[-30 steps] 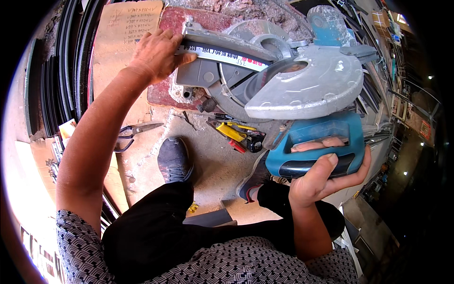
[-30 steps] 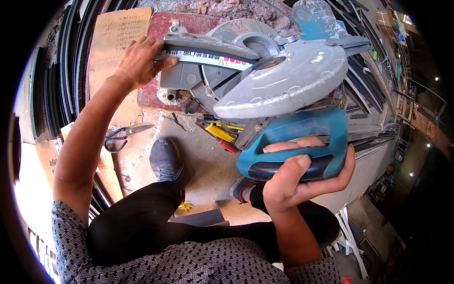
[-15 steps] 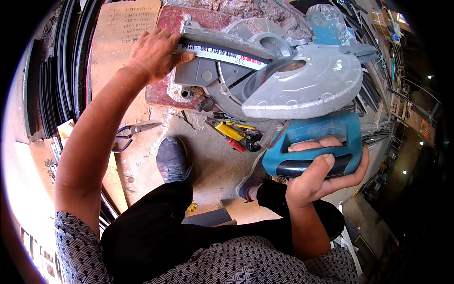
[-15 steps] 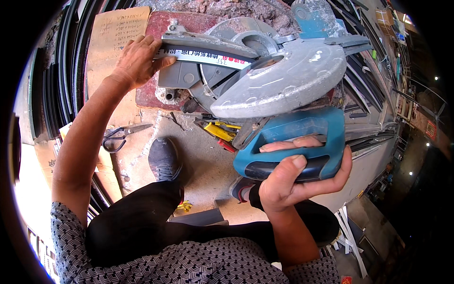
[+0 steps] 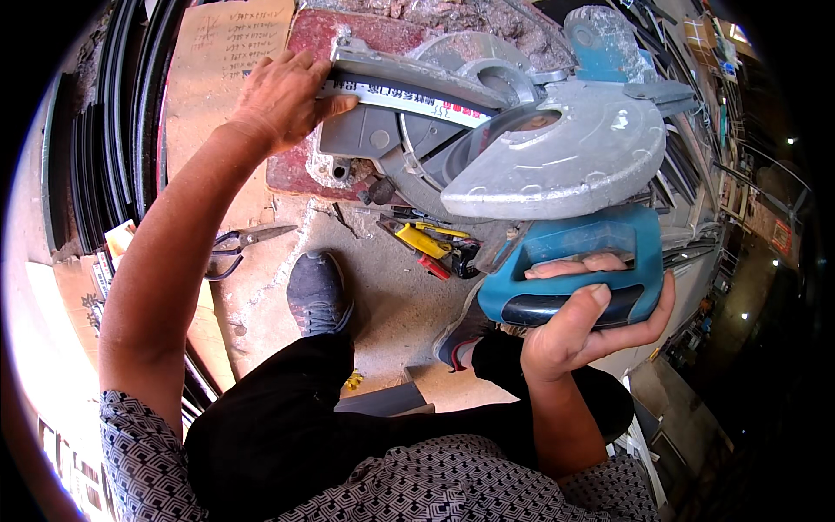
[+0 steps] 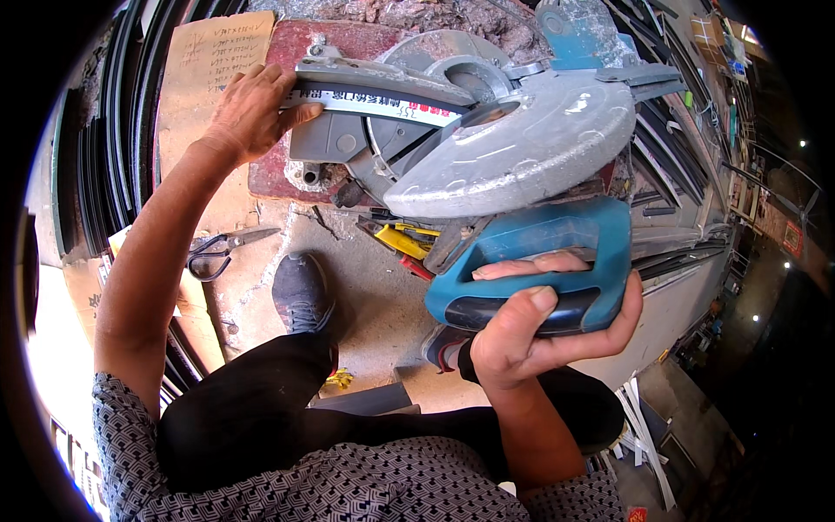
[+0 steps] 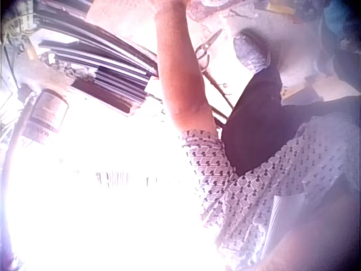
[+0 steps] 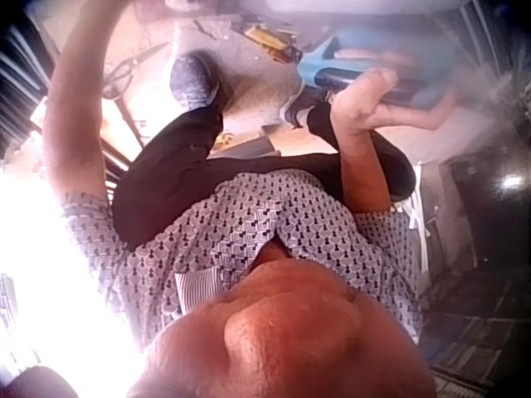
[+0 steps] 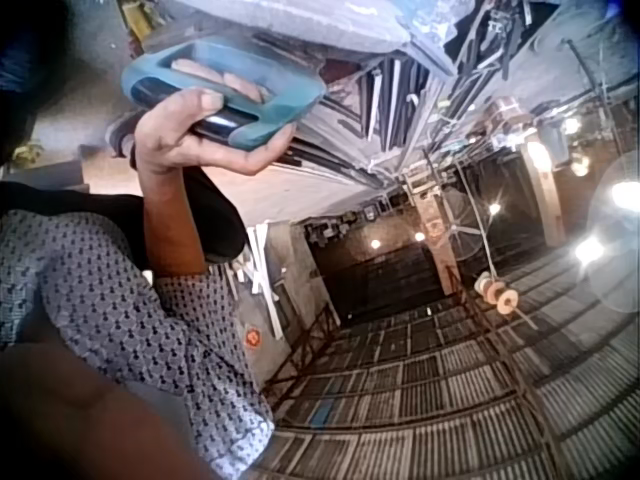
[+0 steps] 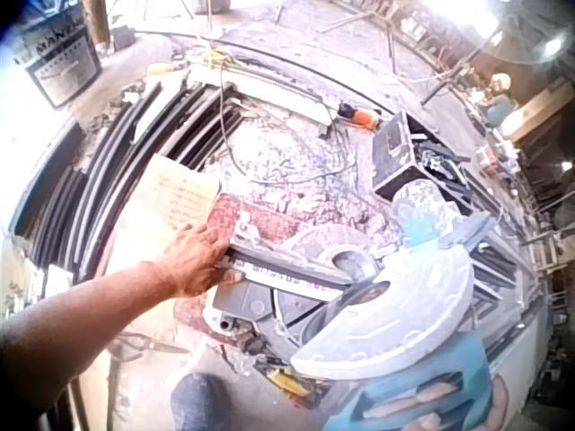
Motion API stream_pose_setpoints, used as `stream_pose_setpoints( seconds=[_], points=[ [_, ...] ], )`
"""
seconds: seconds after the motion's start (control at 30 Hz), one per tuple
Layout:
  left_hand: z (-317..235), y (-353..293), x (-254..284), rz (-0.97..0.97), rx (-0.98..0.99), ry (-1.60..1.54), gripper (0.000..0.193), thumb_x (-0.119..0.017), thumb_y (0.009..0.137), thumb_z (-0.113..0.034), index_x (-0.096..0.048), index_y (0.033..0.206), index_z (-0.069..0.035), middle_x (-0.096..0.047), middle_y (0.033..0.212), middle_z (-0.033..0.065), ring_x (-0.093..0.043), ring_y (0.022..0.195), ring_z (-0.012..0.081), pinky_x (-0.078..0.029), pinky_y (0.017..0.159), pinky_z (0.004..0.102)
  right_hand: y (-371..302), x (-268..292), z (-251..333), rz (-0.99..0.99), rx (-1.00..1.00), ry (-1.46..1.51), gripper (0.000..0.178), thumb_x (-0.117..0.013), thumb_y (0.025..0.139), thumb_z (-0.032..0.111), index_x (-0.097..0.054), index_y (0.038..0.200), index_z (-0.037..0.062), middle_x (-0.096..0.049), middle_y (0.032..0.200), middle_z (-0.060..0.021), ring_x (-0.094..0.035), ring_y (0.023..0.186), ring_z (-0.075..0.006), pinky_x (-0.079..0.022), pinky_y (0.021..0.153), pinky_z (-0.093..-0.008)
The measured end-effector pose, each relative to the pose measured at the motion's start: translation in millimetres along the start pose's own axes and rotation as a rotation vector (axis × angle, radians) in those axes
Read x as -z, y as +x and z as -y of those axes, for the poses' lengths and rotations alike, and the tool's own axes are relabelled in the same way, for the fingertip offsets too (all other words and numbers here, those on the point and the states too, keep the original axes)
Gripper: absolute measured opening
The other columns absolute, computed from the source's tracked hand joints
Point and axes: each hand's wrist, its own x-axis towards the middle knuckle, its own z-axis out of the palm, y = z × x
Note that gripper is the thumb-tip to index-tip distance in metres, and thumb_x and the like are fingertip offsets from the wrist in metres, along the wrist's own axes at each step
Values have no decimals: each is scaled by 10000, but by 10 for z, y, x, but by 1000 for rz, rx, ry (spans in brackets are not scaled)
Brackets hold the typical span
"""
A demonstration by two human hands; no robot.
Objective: The person uses a miter saw to cut several long, dark metal profiles. They position each profile on the saw's base, lower the blade to cut, and then remove the cut piece. The process is repeated for multiple segments.
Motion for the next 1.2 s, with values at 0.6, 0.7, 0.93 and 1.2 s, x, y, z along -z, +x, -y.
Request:
stream_pose_setpoints(
  seconds=[0.6,0.7,0.93,1.2],
  points=[
    [3,5,-1,-4,-4,10,735,-464,998,-724,-632,1221,-43,-643,1141,171,-595,1192,355,-423,1090,496,-21,10,-58,27,35,-6,710,-485,955,110,-102,1547,26,-583,1074,-218,-633,592,-175,-619,687,-346],
    [8,2,-24,-22,-11,15,730,-462,1000,-722,-632,1217,-46,-639,1145,166,-595,1190,348,-426,1088,492,-25,12,-46,31,24,-3,718,-485,952,109,-94,1550,30,-581,1081,-219,-635,592,-178,-619,689,-349],
    [-3,3,5,3,-1,19,717,-465,1007,-712,-637,1202,-43,-636,1121,162,-597,1172,342,-431,1077,488,-30,-14,-20,21,0,20,725,-492,948,117,-100,1552,35,-582,1081,-216,-639,595,-173,-624,674,-342],
    [0,-5,-14,-25,-12,23,721,-462,1005,-716,-645,1184,-42,-636,1096,162,-602,1136,337,-434,1069,490,-52,-18,-43,3,15,-22,728,-503,948,135,-104,1547,18,-592,1023,-210,-634,604,-167,-615,681,-336]
  ],
)
